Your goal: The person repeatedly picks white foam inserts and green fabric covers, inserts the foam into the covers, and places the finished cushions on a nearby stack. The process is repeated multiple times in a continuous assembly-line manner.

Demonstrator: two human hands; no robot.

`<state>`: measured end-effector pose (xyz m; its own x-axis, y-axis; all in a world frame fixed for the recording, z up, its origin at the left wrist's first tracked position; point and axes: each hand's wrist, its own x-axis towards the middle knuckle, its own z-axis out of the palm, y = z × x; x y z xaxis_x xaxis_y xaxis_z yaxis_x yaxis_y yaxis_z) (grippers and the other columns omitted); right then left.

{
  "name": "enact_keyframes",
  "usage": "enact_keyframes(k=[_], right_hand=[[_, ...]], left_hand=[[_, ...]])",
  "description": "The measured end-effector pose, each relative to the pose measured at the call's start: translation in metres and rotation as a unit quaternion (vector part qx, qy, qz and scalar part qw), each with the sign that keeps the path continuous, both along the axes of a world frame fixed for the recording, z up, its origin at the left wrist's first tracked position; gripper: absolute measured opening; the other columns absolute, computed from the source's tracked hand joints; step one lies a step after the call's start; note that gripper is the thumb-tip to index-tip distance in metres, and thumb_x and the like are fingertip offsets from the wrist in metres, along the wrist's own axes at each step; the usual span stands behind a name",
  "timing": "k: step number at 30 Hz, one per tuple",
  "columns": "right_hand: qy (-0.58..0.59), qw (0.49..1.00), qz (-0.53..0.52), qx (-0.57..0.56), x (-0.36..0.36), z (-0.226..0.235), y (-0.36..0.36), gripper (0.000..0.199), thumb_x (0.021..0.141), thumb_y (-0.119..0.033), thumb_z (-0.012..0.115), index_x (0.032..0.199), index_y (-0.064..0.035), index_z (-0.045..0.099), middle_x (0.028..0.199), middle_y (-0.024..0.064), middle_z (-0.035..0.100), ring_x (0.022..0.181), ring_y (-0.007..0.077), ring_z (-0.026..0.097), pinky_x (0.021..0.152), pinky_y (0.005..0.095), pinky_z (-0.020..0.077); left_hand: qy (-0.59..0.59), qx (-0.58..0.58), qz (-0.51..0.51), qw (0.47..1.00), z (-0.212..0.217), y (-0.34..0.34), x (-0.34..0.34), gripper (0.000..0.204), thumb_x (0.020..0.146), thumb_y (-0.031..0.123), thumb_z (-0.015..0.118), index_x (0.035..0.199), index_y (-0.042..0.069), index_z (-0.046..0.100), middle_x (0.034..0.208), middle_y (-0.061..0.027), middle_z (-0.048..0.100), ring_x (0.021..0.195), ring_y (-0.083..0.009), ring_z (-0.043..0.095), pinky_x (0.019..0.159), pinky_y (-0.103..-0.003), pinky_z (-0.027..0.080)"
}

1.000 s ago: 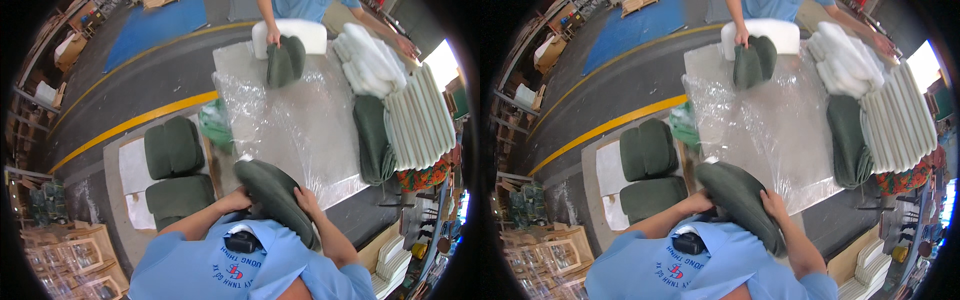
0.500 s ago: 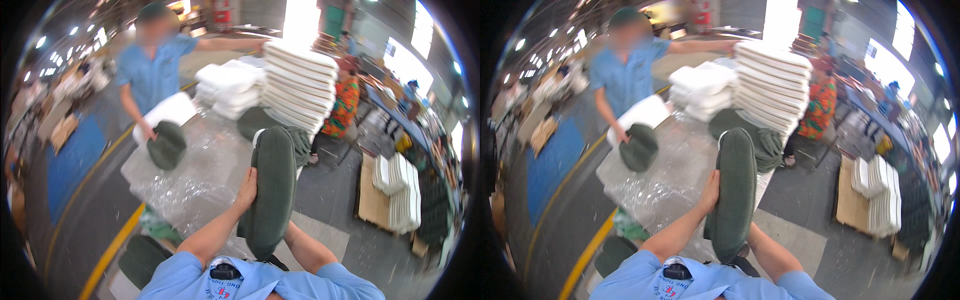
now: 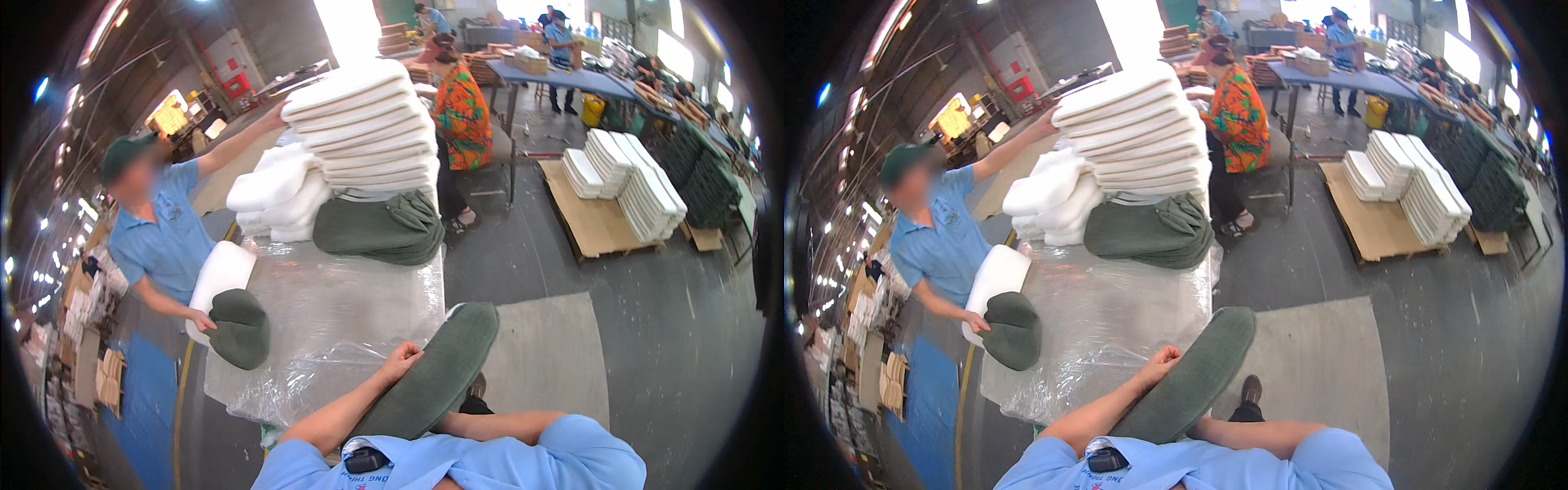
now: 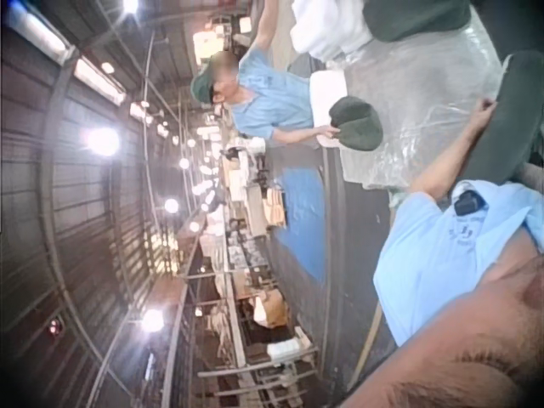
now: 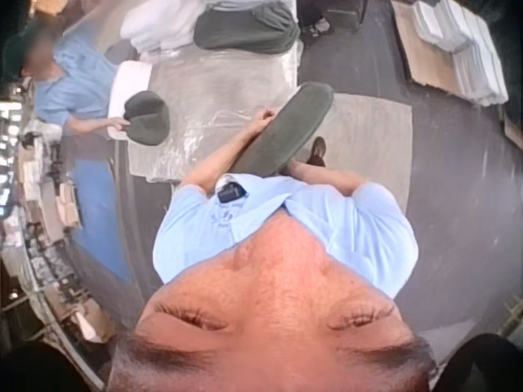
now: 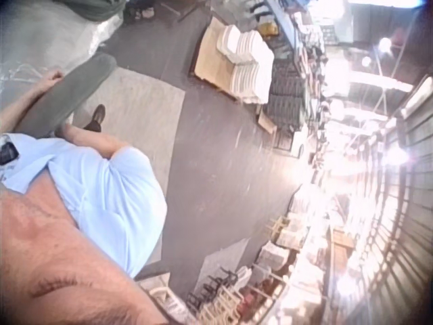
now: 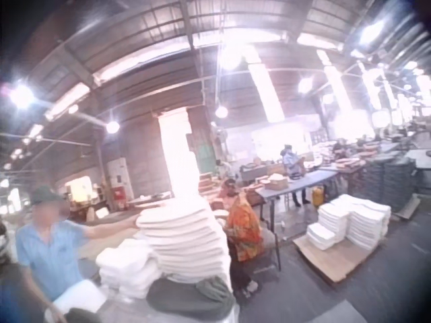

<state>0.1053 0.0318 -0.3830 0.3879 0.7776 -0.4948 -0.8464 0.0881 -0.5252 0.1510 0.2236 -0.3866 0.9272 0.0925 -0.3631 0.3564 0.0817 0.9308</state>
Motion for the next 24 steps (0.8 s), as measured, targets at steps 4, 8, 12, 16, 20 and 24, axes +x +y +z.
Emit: enact_keyframes(k=[4, 8, 12, 16, 20, 24], right_hand=[[-0.054, 0.99, -0.076, -0.104, 0.025, -0.016, -0.019, 0.038, 0.107, -0.034, 0.061, 0.13, -0.0045, 0.066, 0.13, 0.0139, 0.069, 0.118, 0.0292, 0.068, 0.099, 0.0446, 0.0564], [0.066, 0.984, -0.107, -0.129, 0.088, -0.051, -0.039, 0.031, 0.108, -0.034, 0.059, 0.131, -0.0127, 0.057, 0.107, 0.0051, 0.069, 0.092, 0.0197, 0.067, 0.08, 0.0436, 0.0561], [0.059, 0.952, -0.143, -0.263, 0.086, -0.071, -0.017, 0.028, 0.108, -0.029, 0.059, 0.13, -0.0116, 0.058, 0.106, 0.0061, 0.069, 0.089, 0.0212, 0.067, 0.075, 0.0429, 0.056], [0.028, 0.962, -0.239, -0.13, 0.088, -0.122, -0.027, 0.031, 0.105, -0.024, 0.064, 0.131, -0.0066, 0.061, 0.113, 0.0112, 0.071, 0.093, 0.0277, 0.071, 0.079, 0.0441, 0.0589], [0.153, 0.962, -0.225, -0.025, 0.076, -0.055, -0.016, 0.035, 0.107, -0.023, 0.06, 0.135, -0.0023, 0.064, 0.123, 0.0137, 0.073, 0.106, 0.0284, 0.073, 0.091, 0.0448, 0.0613], [0.194, 0.957, -0.215, 0.018, 0.069, -0.052, -0.012, 0.035, 0.108, -0.024, 0.059, 0.136, -0.003, 0.064, 0.124, 0.0133, 0.073, 0.108, 0.0273, 0.073, 0.092, 0.0442, 0.0613]], left_hand=[[0.065, -0.133, 0.024, 0.989, 0.006, -0.01, -0.012, 0.031, 0.105, 0.025, 0.072, 0.126, 0.007, 0.058, 0.107, -0.0041, 0.071, 0.093, -0.0095, 0.067, 0.086, -0.026, 0.055], [0.103, -0.14, 0.0, 0.985, -0.002, -0.011, -0.04, 0.038, 0.102, 0.021, 0.074, 0.134, 0.006, 0.059, 0.119, -0.0059, 0.071, 0.108, -0.012, 0.066, 0.095, -0.03, 0.054], [0.091, -0.121, -0.003, 0.988, -0.018, -0.011, -0.054, 0.043, 0.101, 0.018, 0.074, 0.139, 0.005, 0.06, 0.126, -0.0048, 0.07, 0.115, -0.0143, 0.064, 0.101, -0.034, 0.053], [0.063, -0.056, -0.085, 0.993, -0.018, -0.012, -0.031, 0.05, 0.1, 0.018, 0.075, 0.145, 0.006, 0.058, 0.128, -0.004, 0.069, 0.117, -0.0145, 0.064, 0.104, -0.033, 0.051], [0.067, 0.003, -0.052, 0.996, -0.015, 0.004, -0.047, 0.057, 0.1, 0.02, 0.076, 0.151, 0.006, 0.054, 0.125, -0.008, 0.07, 0.11, -0.0172, 0.065, 0.097, -0.034, 0.054], [0.063, 0.217, -0.047, 0.973, -0.036, 0.005, -0.045, 0.069, 0.095, 0.033, 0.081, 0.151, 0.005, 0.051, 0.109, -0.0114, 0.071, 0.098, -0.0181, 0.066, 0.087, -0.034, 0.054]])
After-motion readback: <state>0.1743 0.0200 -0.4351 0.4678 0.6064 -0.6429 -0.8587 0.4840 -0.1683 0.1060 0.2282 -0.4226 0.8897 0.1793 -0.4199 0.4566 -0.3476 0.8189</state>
